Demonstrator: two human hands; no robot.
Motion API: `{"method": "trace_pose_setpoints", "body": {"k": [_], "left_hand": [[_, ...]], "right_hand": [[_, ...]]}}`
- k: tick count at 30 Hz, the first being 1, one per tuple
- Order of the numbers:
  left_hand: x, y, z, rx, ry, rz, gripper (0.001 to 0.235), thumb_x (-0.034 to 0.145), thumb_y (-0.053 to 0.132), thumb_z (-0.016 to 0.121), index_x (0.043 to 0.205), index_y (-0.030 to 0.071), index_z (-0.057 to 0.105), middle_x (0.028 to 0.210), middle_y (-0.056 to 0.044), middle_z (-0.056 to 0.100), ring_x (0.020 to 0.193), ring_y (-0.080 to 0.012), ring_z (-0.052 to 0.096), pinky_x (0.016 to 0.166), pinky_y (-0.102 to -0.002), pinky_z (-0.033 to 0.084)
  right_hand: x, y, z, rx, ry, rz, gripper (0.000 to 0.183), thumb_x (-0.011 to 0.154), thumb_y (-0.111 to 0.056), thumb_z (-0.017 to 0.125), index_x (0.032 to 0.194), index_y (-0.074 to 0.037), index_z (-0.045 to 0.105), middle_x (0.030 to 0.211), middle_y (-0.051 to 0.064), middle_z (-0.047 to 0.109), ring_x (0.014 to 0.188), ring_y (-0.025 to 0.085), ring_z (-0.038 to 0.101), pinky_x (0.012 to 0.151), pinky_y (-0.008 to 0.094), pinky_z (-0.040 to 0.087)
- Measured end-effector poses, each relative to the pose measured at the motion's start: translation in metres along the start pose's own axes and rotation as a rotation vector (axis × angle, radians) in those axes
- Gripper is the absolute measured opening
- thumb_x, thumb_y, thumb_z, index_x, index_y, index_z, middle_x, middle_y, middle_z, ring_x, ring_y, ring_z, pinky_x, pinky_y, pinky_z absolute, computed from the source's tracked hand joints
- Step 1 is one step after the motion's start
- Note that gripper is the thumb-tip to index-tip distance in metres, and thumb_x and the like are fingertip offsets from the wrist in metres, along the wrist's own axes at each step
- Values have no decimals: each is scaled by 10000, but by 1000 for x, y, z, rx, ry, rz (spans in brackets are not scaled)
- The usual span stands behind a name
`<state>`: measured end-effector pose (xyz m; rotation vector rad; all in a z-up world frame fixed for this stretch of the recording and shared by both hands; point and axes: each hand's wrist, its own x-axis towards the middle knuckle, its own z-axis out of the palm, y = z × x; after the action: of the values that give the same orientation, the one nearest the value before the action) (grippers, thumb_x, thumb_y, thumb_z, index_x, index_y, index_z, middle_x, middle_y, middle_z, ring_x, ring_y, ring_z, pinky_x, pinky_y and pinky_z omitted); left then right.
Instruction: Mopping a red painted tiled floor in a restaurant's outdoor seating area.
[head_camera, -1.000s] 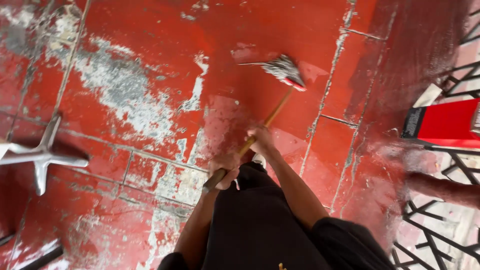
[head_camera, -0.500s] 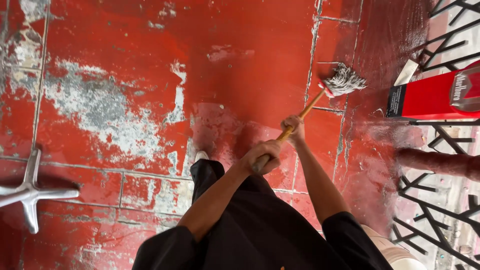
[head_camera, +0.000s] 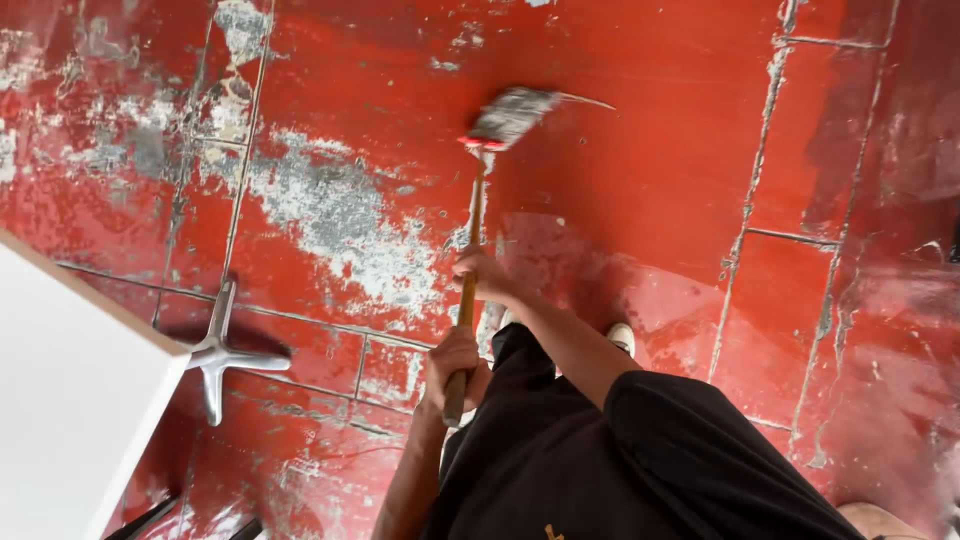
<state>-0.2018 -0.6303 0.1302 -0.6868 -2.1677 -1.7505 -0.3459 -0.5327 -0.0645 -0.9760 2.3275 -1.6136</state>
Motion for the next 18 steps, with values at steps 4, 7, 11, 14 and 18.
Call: {"method": "trace_pose_setpoints", "body": {"k": [4,7,11,14,18], "left_hand": [[-11,9,-26,7,-17,20,230,652,-72,647,616,53,458,577,-70,449,539,-257,454,616,-374,417],[-10,26,-26,21,-5,38,265,649,-50,628,580,79,407,545,-56,400,484,-230,394,604,-365,413],[-1,75,-7,-31,-90,59,305,720,-27,658,594,74,399,571,-76,445,514,-256,454,604,-375,432],[5,121,15,-123,-171,59,272,760,-27,661,621,63,446,590,-78,484,540,-260,496,646,-395,496],[2,170,50,-289,-258,54,265,734,-33,659,624,71,441,590,-58,478,540,-245,529,672,-402,547]], "right_hand": [[12,-24,42,-9,-120,40,318,755,-79,703,586,-72,433,636,76,478,664,276,545,712,467,459],[3,-47,36,-14,-119,-8,318,770,-106,721,602,-66,453,641,82,504,721,286,579,772,473,488],[-46,-75,16,-73,-139,46,294,781,-150,722,615,-61,496,673,90,546,784,310,607,763,471,494],[-95,-114,-20,-113,-111,84,251,779,-194,724,639,-77,552,710,81,589,821,312,631,748,474,501],[-179,-146,-55,-224,26,194,205,746,-256,747,690,-97,631,773,72,654,863,306,662,729,468,522]]}}
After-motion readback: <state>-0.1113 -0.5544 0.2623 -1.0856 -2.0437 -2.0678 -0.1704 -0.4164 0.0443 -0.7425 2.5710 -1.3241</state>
